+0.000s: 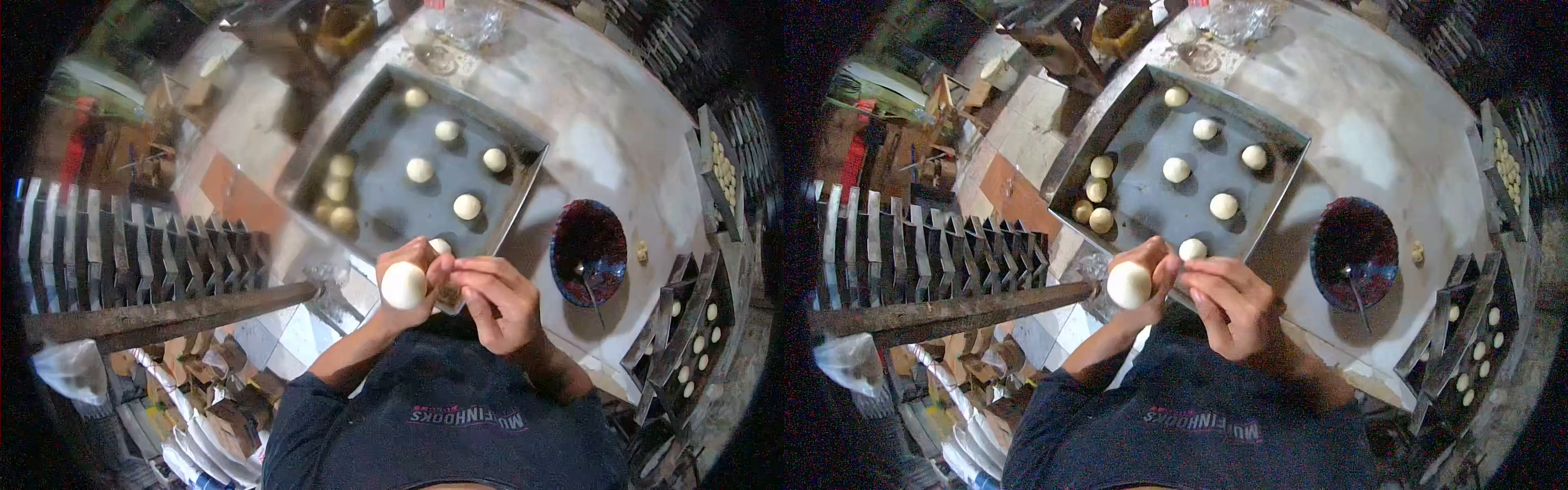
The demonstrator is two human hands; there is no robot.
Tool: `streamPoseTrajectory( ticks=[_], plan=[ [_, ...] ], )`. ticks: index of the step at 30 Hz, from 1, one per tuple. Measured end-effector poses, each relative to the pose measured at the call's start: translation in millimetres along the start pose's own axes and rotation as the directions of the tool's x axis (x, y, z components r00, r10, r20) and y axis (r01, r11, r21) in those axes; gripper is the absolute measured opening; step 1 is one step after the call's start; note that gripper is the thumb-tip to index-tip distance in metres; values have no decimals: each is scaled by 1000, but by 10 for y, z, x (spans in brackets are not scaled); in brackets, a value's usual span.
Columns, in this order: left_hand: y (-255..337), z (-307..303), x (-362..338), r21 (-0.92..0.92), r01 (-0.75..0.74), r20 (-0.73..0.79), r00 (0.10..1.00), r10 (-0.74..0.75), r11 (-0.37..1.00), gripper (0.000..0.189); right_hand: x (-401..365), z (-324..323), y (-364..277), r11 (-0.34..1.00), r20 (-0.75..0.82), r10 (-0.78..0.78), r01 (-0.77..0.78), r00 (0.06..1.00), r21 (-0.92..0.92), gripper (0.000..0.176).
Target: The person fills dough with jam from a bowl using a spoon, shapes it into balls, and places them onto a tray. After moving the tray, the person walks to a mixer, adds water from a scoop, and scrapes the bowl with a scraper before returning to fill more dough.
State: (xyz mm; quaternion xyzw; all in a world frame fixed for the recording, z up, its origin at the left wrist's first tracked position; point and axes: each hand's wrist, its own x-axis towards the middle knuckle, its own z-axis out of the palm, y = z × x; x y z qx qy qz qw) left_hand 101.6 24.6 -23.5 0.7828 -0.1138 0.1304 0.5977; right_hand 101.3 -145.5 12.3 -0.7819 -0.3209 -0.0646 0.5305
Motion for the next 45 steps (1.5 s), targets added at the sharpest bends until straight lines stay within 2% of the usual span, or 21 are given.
streamPoseTrajectory(
  ticks=[1,2,3,5,6,7,9,12,14,16,20,21,23,26,29,32,35,39,41,43,45],
  plan=[
    [-97,-126,-41,201,133,84,985,-152,970,27,24,124,-25,999,-99,45,-47,994,-23,17],
    [-347,-202,-124,141,48,141,988,-68,989,22,109,285,-41,998,-120,-24,17,993,-56,19],
    [-515,-228,-239,-196,175,196,971,-136,965,18,183,438,3,992,-21,-104,102,994,-71,23],
    [-1092,-306,-621,274,193,300,914,-274,942,21,259,879,135,975,156,-187,203,970,-87,23],
    [-1327,-355,-726,489,214,436,779,-450,846,28,210,1062,246,969,199,-172,202,965,-140,20],
    [-1082,-592,-467,410,393,518,643,-564,823,28,254,1159,279,973,212,-147,180,966,-143,20],
    [-1049,-809,-430,-276,549,436,803,-407,789,16,425,1291,392,1000,146,11,-12,989,8,20],
    [-916,-1402,-117,8,629,546,648,-530,777,61,524,1511,707,988,66,126,-120,990,-94,25],
    [-1185,-1722,-94,187,315,363,858,-363,930,64,468,1705,992,961,9,164,-158,986,-226,30],
    [-1129,-1960,91,384,320,276,855,-438,866,52,385,1845,1205,836,246,221,-53,944,-547,48],
    [-1355,-1938,337,534,21,316,922,-223,845,34,389,1728,1135,801,404,353,-50,844,-596,66],
    [-1408,-1876,396,529,5,331,919,-212,849,34,436,1667,1061,807,406,349,-51,844,-588,67],
    [-1509,-1681,516,847,-205,462,738,-491,490,19,506,1506,911,800,388,354,-61,851,-597,67],
    [-1529,-1479,662,889,-194,429,668,-609,414,17,461,1258,759,863,136,196,-105,971,-494,61],
    [-1199,-1381,629,882,-160,430,657,-619,443,20,225,953,665,928,44,277,-255,960,-271,49],
    [-635,-993,568,577,-70,455,855,-249,814,35,18,706,651,938,-79,328,-334,942,-95,38],
    [-341,-241,317,259,86,334,927,-173,962,56,-177,408,683,893,-30,446,-443,894,77,38],
    [65,473,224,73,-68,311,950,42,995,95,-322,-96,582,642,-153,626,-394,764,658,42],
    [265,567,193,-10,57,298,953,-51,998,96,-342,-367,606,989,-345,95,-49,934,139,39],
    [258,685,84,-225,276,295,933,-204,935,67,-428,-505,434,999,-155,13,-6,988,50,51],
    [385,791,-23,-216,274,166,956,-241,937,51,-516,-459,262,993,-302,53,-20,952,113,48]
  ],
)
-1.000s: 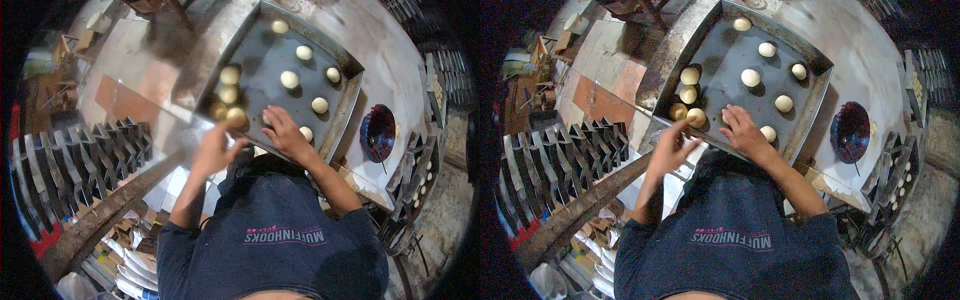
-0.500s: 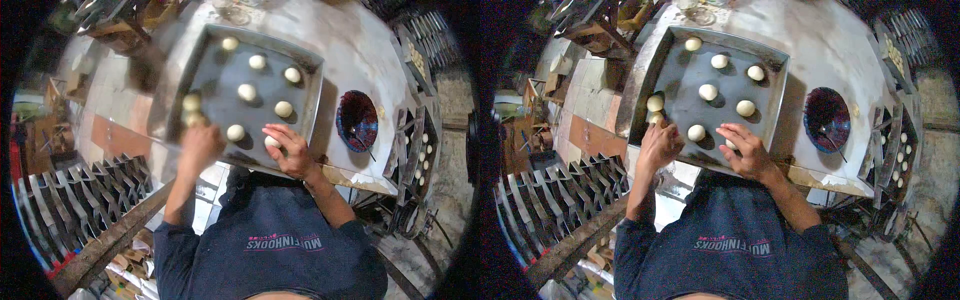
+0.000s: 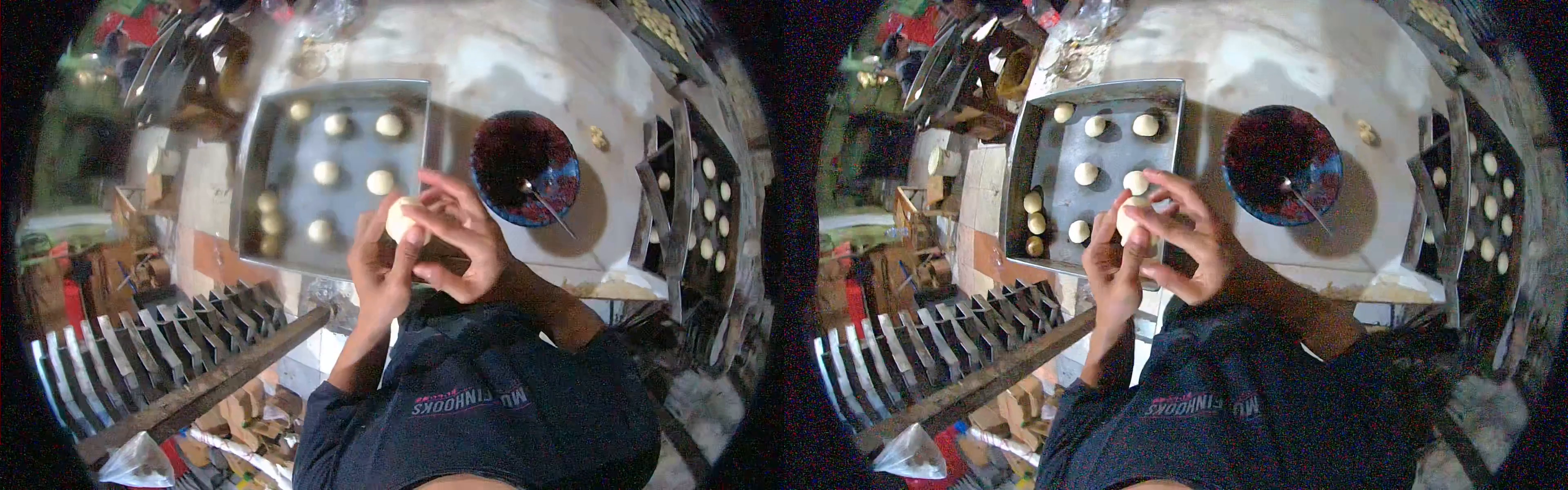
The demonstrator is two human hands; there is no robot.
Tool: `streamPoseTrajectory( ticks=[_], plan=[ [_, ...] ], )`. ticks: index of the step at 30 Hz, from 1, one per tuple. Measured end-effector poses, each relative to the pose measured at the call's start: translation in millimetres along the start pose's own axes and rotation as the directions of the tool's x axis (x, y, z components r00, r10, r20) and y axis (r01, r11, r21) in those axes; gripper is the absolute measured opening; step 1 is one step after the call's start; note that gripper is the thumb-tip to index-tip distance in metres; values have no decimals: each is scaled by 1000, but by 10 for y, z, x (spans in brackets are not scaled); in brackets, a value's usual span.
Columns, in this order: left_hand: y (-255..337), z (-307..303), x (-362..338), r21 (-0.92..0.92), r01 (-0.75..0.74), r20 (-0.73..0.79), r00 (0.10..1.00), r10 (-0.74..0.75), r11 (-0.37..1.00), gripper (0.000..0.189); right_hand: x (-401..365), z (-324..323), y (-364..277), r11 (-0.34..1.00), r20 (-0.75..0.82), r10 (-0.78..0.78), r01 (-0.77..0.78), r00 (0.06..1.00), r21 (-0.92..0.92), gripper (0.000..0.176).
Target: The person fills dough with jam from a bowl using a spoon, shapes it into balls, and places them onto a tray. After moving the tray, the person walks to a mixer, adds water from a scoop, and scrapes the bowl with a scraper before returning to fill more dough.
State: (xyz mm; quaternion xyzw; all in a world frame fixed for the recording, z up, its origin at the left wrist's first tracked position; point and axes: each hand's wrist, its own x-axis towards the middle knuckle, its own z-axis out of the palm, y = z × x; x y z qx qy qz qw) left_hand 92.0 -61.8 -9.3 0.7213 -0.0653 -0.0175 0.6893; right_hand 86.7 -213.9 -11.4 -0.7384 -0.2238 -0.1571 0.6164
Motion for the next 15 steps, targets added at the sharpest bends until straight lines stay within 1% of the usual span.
streamPoseTrajectory(
  ticks=[1,2,3,4,5,6,7,8,9,10,11,12,13,14,15],
  plan=[
    [34,73,-59,22,-91,-18,996,91,996,42,-40,-44,-59,995,-72,6,-13,997,-98,46],
    [48,136,-155,56,-105,-34,994,107,993,40,-77,-78,-111,980,-143,4,-33,990,-196,45],
    [52,200,-270,157,-218,-15,975,223,963,39,-136,-48,-140,996,-175,70,-77,982,-37,38],
    [31,271,-386,253,-323,10,943,332,912,39,-211,-61,-241,991,-167,129,-133,978,-12,30],
    [-145,343,-491,190,-406,-47,905,422,894,51,-280,27,-284,995,-272,86,-96,959,-22,26],
    [-236,350,-588,-51,-333,-61,942,330,942,65,-337,154,-295,998,-369,43,-59,928,-31,23],
    [-28,369,-662,-295,-179,8,982,190,939,72,-389,246,-313,998,-371,34,-48,928,-31,23],
    [182,354,-731,-505,0,107,992,63,863,81,-434,349,-328,999,-322,24,-38,947,-37,20],
    [161,235,-795,-502,-9,97,993,66,865,81,-475,477,-329,999,-267,17,-29,964,-40,18],
    [97,69,-857,-345,8,106,994,31,939,65,-483,631,-281,992,-373,-78,37,924,-117,17],
    [22,-105,-933,-178,32,110,994,-13,983,51,-491,697,-256,989,-290,-43,0,956,-146,19],
    [-22,-239,-1036,-7,65,108,992,-64,998,40,-501,743,-226,983,-208,0,-38,978,-178,21],
    [82,-302,-1149,45,21,44,999,-23,999,31,-553,774,-154,961,-61,62,-76,996,-266,36],
    [4,-423,-1296,-134,152,45,988,-147,979,32,-665,908,-159,936,-130,99,-137,987,-325,52],
    [-25,-511,-1386,-421,221,44,974,-223,880,32,-713,958,-253,955,-113,195,-214,974,-204,56]
  ],
)
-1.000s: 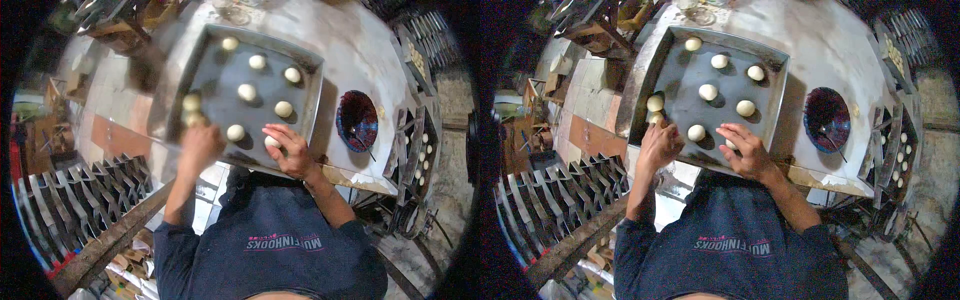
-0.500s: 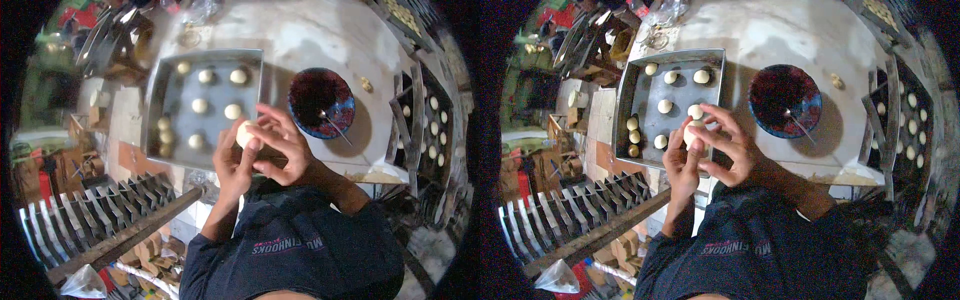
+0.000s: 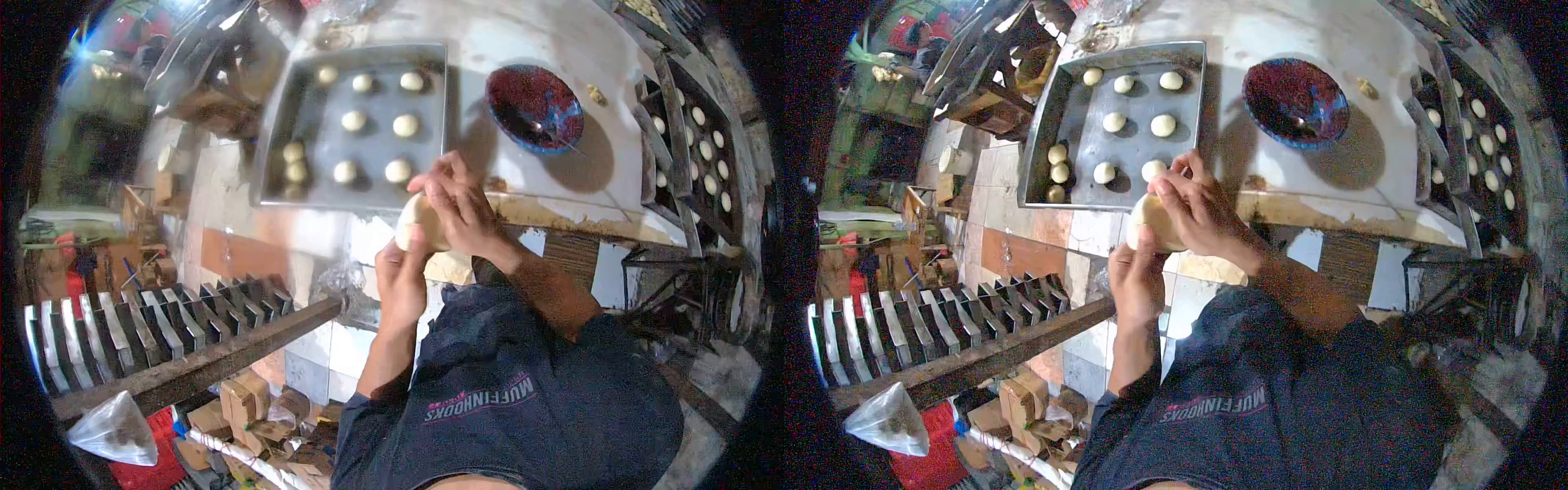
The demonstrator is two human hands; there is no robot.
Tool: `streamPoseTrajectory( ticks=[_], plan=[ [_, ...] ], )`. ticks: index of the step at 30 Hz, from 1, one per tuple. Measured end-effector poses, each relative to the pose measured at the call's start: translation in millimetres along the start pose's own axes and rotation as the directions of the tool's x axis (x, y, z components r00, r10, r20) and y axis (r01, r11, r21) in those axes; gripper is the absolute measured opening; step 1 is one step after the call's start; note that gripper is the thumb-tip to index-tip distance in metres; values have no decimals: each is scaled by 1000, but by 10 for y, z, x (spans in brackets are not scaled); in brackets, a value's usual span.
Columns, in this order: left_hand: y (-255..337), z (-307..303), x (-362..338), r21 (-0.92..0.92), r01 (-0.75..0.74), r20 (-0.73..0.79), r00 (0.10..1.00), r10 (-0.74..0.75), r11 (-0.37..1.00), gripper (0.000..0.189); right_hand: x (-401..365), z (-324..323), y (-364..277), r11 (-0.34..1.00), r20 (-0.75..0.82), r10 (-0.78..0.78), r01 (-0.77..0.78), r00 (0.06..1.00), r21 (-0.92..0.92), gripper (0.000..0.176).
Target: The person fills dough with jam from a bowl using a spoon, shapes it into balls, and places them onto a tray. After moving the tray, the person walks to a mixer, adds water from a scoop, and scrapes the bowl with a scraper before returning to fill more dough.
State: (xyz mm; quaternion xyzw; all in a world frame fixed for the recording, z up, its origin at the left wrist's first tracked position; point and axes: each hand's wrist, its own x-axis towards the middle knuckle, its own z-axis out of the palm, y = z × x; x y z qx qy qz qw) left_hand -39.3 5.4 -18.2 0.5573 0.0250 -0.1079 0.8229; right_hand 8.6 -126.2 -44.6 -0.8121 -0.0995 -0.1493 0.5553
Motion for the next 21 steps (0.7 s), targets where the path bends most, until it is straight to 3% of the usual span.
streamPoseTrajectory(
  ticks=[1,2,3,5,6,7,9,10,11,12,14,15,16,17,18,19,20,21],
  plan=[
    [-35,-46,-68,-309,74,-11,997,-81,948,32,-63,-19,-80,990,48,88,-92,995,104,60],
    [-143,-56,-96,-334,60,-71,994,-89,941,33,-129,43,-26,975,-67,-23,38,997,221,42],
    [-410,-142,-125,-259,84,-23,995,-93,962,32,-181,49,79,989,-97,-143,141,985,-34,39],
    [-735,-84,-250,-196,229,88,972,-216,953,32,-310,-62,61,1000,52,-7,8,999,-14,38],
    [-845,-211,-222,-255,344,104,939,-328,904,34,-334,-116,130,996,63,91,-91,994,-2,36],
    [-648,-111,-158,-437,364,226,930,-292,822,40,-352,-167,124,980,47,140,-145,989,139,35],
    [-736,-177,-35,-535,450,359,887,-289,715,45,-320,-430,248,997,57,65,-63,996,-43,31],
    [-704,-130,33,-518,451,398,879,-262,726,50,-247,-622,372,975,-5,16,-17,1000,-224,27],
    [-664,-95,109,-516,450,403,878,-257,729,50,-166,-833,450,879,-180,-68,-26,981,-475,25],
    [-620,-59,184,-496,468,439,862,-254,731,52,-85,-1112,670,737,-238,-93,-94,967,-669,26],
    [-515,67,368,-429,470,478,843,-247,771,57,-3,-1506,1212,418,-373,-182,-271,910,-867,28],
    [-548,118,476,-412,468,487,838,-245,782,57,66,-1629,1259,425,-391,-190,-283,900,-859,28],
    [-621,150,579,-408,437,468,854,-228,801,57,142,-1743,1278,475,-370,213,-427,904,-770,27],
    [-668,199,689,-403,408,448,869,-212,819,58,217,-1841,1294,460,-260,580,-574,772,-677,26],
    [-599,328,795,-291,355,459,866,-196,888,59,299,-1867,1264,465,-272,577,-584,770,-666,26],
    [-597,434,885,-148,285,399,894,-207,947,55,364,-1831,1203,472,-177,552,-480,815,-740,22],
    [-628,526,985,-109,342,379,882,-280,933,52,384,-1828,1191,471,-74,535,-370,842,-801,19],
    [-677,606,1081,-71,400,354,867,-351,914,50,390,-1885,1253,468,-84,544,-385,835,-796,19]
  ],
)
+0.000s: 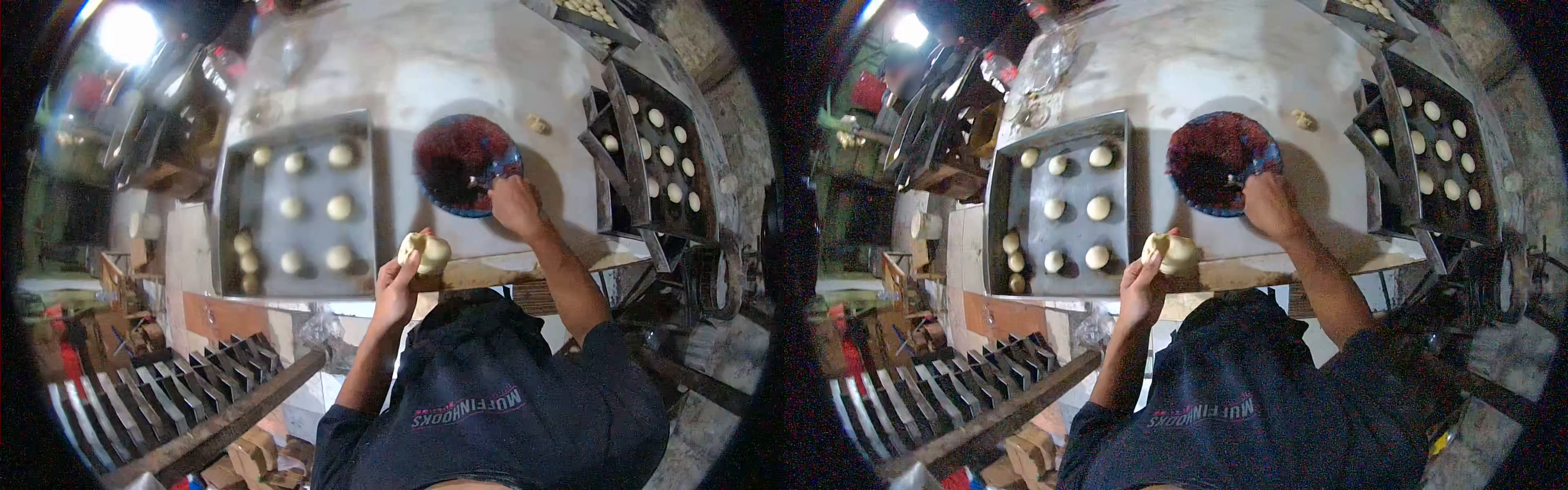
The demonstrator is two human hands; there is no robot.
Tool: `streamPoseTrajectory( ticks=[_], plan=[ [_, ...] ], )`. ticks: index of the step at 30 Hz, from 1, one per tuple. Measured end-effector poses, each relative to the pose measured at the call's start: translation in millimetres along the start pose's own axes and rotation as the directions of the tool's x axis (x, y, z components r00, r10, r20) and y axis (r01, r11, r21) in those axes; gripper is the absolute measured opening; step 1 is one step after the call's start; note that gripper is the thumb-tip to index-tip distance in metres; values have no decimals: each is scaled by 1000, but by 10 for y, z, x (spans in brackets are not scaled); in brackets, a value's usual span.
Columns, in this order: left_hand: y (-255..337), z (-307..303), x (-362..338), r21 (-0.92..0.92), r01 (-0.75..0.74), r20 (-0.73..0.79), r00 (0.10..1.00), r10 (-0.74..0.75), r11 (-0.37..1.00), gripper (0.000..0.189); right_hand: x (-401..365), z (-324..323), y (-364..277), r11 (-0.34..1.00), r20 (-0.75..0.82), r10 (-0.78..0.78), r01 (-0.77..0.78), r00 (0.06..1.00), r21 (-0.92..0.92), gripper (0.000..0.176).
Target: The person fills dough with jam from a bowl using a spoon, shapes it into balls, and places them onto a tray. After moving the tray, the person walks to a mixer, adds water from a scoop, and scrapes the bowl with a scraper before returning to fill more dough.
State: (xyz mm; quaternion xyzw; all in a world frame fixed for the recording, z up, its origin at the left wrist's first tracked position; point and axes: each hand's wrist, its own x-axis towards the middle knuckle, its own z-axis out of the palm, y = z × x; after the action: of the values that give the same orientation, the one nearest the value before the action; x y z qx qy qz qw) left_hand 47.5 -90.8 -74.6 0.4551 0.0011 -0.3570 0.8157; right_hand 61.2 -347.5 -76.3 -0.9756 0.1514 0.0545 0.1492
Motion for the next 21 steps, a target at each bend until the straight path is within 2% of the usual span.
streamPoseTrajectory(
  ticks=[2,4,6,7,8,10,12,13,14,16,17,18,19,20,21],
  plan=[
    [-138,-79,240,-9,40,-12,999,-41,999,42,89,24,105,989,119,-147,147,982,7,12],
    [-184,17,424,-23,28,-25,999,-29,999,43,79,-52,124,988,101,-136,127,986,90,15],
    [-243,108,545,-69,44,-41,998,-47,997,43,126,49,217,976,-267,-165,197,949,96,14],
    [-262,128,600,-44,106,-17,994,-107,993,46,173,105,264,976,-252,-164,194,954,97,14],
    [-276,149,650,-15,165,9,986,-164,986,48,239,160,305,978,-208,-178,196,962,67,15],
    [-276,169,721,57,185,-25,983,-184,981,47,337,149,302,978,-169,-195,204,966,42,15],
    [-305,118,760,137,270,-26,963,-269,953,43,265,89,262,975,22,-217,216,976,47,21],
    [-333,104,786,69,269,-9,963,-270,961,41,257,86,289,959,-19,-284,284,959,16,16],
    [-339,83,785,64,279,-15,960,-279,958,41,294,35,332,959,-8,-282,282,960,21,16],
    [-181,129,740,149,247,49,965,-257,957,42,387,-52,449,926,252,-376,360,891,110,16],
    [-173,33,707,271,247,23,965,-263,930,44,422,-14,527,928,267,-372,352,889,120,16],
    [-16,171,699,263,130,26,990,-142,956,46,451,27,613,869,215,-345,224,914,440,17],
    [-3,180,690,186,108,-68,993,-97,977,46,464,57,683,698,174,-296,88,939,711,19],
    [5,174,685,114,72,-164,985,-53,991,47,467,34,735,696,181,-294,80,939,714,19],
    [27,148,714,60,64,-282,958,-44,996,47,470,-34,776,586,343,-277,-125,898,801,19]
  ],
)
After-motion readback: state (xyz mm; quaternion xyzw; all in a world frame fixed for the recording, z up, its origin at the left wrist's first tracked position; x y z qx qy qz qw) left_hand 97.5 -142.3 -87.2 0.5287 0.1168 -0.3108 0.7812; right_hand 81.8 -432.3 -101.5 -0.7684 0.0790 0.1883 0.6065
